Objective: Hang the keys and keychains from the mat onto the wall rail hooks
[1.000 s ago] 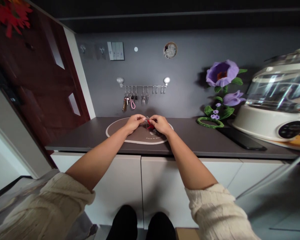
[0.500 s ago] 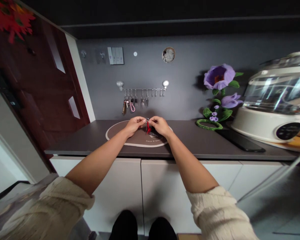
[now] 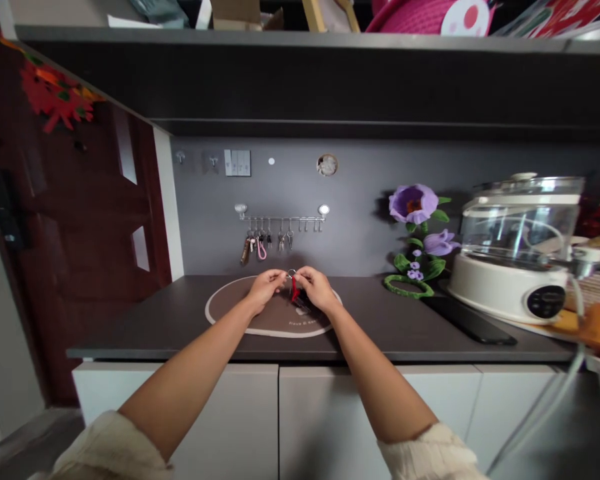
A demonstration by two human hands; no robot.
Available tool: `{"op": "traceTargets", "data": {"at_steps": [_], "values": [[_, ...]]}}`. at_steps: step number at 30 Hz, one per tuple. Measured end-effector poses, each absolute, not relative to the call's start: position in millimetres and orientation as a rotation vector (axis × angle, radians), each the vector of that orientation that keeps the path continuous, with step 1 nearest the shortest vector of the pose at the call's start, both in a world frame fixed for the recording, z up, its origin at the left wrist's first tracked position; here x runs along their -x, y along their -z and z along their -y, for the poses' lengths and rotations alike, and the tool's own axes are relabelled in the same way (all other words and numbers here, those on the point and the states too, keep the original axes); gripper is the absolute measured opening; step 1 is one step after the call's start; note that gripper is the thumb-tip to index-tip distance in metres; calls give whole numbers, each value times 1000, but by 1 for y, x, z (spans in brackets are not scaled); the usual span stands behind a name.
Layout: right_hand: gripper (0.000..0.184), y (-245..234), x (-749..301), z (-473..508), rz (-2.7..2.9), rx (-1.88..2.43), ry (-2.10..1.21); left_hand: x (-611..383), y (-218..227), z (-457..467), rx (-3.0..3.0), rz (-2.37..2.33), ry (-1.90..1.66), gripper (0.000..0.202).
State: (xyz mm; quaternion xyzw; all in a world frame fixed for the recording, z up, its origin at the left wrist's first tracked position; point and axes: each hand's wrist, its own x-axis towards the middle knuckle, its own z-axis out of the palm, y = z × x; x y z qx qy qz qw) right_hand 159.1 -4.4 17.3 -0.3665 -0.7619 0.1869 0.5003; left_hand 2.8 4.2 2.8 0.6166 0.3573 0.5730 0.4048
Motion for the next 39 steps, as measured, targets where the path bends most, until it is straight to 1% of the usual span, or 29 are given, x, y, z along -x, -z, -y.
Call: {"op": "traceTargets", "data": {"at_steps": [8, 14, 21, 24, 32, 39], "values": [[25, -29, -156, 4, 1668, 792, -778, -5, 1, -11, -1542, -1067, -1538, 26], [24, -52, -159, -7, 1531, 762, -886, -9, 8, -20, -1813, -1214, -1523, 22], [7, -81, -155, -33, 1417, 849, -899, -11, 11, -22, -1952, -1271, -1492, 23], [4, -89, -150, -47, 1360, 890, -902, -12, 12, -22, -1962, -1278, -1486, 23], [10, -103, -134, -76, 1241, 928, -953, -14, 10, -21, -1976, -1286, -1456, 23], [12, -106, -127, -93, 1141, 981, -894, -13, 10, -24, -1987, -1318, -1449, 22]]}}
